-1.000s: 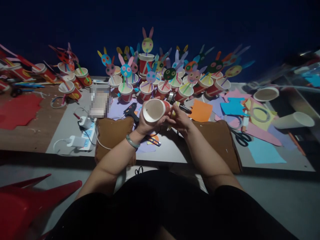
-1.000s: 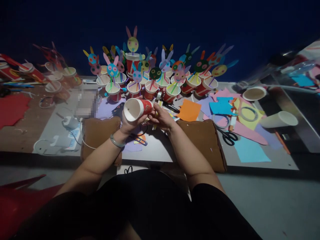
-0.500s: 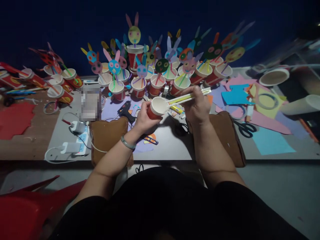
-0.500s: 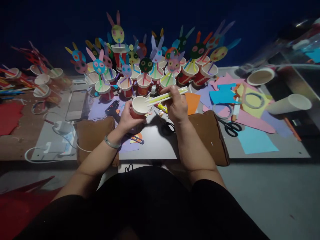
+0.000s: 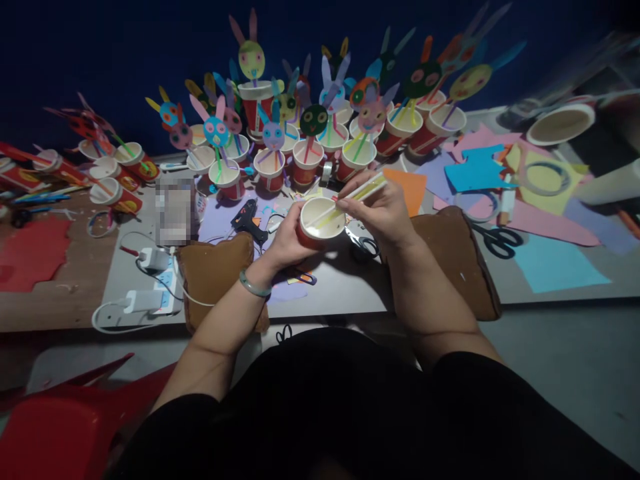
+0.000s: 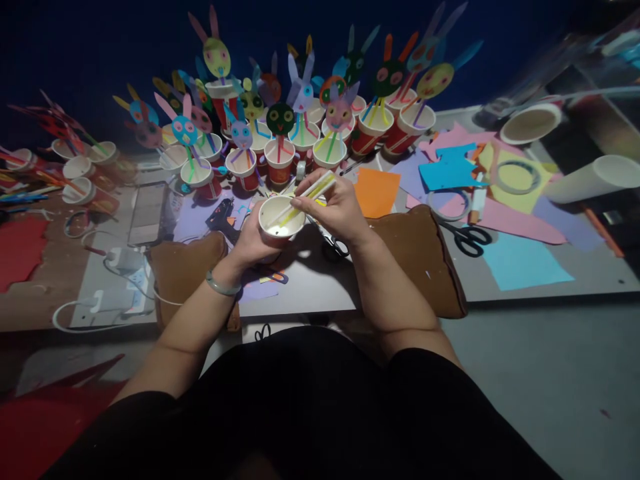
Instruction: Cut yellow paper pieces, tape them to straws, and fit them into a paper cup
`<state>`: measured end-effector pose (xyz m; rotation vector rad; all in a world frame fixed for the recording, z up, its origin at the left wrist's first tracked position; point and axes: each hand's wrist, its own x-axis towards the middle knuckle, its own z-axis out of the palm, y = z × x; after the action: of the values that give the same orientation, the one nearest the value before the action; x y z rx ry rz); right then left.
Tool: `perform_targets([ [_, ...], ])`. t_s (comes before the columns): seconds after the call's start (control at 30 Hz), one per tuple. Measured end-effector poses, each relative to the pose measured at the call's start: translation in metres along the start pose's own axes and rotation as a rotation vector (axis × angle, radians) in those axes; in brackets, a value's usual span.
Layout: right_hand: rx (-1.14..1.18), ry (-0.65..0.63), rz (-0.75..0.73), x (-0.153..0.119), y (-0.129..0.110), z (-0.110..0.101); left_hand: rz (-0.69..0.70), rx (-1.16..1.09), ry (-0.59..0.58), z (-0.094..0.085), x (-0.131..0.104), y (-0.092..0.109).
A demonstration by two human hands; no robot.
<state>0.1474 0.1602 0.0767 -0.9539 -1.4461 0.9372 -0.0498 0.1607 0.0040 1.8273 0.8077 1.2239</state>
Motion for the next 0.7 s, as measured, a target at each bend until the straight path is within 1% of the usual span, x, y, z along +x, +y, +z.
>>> perform_targets([
  [0.07, -0.021, -0.001, -0.03, -0.0016, -0.0013, 0.0013, -0.013, 0.001, -0.053, -0.0001, -0.0015, 0.0019],
  [0.17, -0.048, -0.038, -0.1, -0.0036, -0.0003, 0.0022, -0.028, -0.049, -0.129, 0.0, -0.0035, 0.002],
  [0.23, -0.069, -0.056, -0.158, -0.0042, 0.0019, 0.002, -0.028, -0.075, -0.146, -0.0002, -0.0038, 0.0014],
  [0.4, -0.088, -0.043, -0.251, -0.0041, 0.0039, 0.0014, -0.038, -0.087, -0.112, -0.002, -0.0034, 0.0002],
  [0.57, -0.156, -0.012, -0.269, -0.0059, -0.0011, 0.0034, -0.087, -0.147, -0.073, -0.0025, -0.0061, -0.0041],
  [0.7, -0.204, 0.001, -0.299, -0.008, -0.0032, 0.0058, -0.116, -0.16, -0.067, -0.002, -0.0063, -0.005],
])
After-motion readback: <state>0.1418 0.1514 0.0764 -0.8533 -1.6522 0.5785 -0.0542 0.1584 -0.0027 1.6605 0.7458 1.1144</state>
